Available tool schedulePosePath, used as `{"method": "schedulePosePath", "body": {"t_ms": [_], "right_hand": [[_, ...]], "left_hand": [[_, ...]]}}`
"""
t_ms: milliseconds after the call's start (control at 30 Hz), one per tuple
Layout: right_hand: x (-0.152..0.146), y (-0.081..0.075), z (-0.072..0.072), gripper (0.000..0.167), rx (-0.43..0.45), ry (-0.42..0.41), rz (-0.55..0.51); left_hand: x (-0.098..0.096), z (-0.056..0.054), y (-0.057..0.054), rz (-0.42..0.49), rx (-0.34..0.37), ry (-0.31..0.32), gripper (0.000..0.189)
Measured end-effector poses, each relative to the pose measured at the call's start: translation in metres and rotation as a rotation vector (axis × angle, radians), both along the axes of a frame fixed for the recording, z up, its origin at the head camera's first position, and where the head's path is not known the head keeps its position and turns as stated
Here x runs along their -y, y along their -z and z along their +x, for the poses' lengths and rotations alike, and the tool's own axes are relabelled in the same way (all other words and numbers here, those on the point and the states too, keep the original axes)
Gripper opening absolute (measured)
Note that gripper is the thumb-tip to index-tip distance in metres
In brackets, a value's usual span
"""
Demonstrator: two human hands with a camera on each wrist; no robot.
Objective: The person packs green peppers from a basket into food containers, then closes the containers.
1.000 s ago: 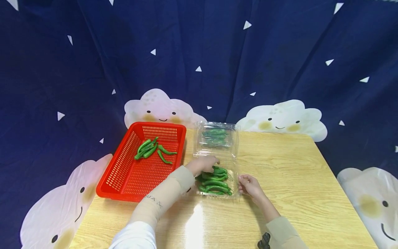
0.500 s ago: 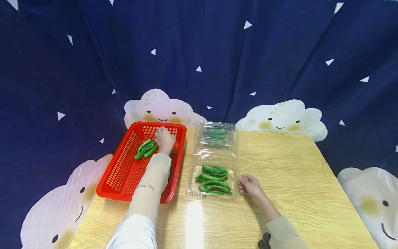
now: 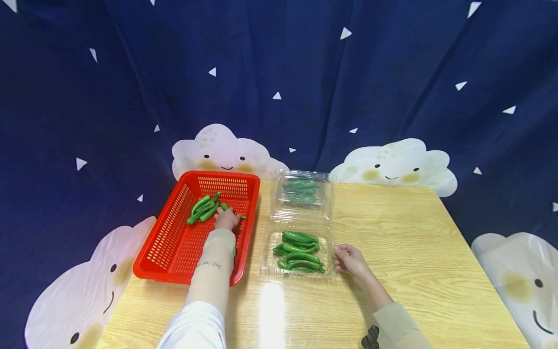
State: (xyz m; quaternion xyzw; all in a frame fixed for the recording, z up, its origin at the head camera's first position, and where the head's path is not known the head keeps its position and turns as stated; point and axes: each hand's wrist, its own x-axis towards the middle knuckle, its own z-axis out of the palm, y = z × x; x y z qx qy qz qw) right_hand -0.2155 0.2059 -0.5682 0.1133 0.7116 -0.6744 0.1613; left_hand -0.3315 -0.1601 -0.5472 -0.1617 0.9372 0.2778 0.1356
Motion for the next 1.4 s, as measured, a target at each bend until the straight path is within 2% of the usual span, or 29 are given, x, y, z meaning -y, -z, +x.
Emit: {"method": "schedulePosePath", "body": {"t_ms": [267,500,633,800,900,1067,1267,1400], "right_hand": [[-0.001,0.000,0.000,0.031,-0.003,0.001,0.003],[0.000,0.000,0.001,0.032,-0.011,0.005,-0.013],[0.000,0.000,0.000,0.033,-0.002,0.009,-0.005],[0.000,-0.001,0.000,0.032,-0.002,0.007,0.003],[-0.001,-0.001,0.001,0.032,-0.005,0.004,-0.008],[-0.001,-0.002,0.001,0.034,-0.005,-0.016,-0.010],[-0.002,-0.003,0.002,0.036,0.000,-0.034,0.003],[-0.002,-0.003,0.003,0.036,0.000,-0.034,0.000]], "left_hand": [[-0.001,0.007,0.003,-0.067,-0.137,0.015,0.046],[-0.004,0.006,0.010,-0.048,-0.247,-0.036,0.044],[-0.003,0.004,0.010,-0.001,-0.252,-0.062,0.045],[0.001,0.002,0.004,0.106,-0.264,-0.115,0.057],[0.002,-0.002,-0.004,0.156,-0.331,-0.120,0.060],[-0.005,-0.016,-0.027,0.208,-0.538,-0.064,0.066],[-0.031,-0.029,-0.066,0.227,-0.751,0.076,0.059],[-0.055,-0.030,-0.085,0.256,-0.856,0.228,0.055]]}}
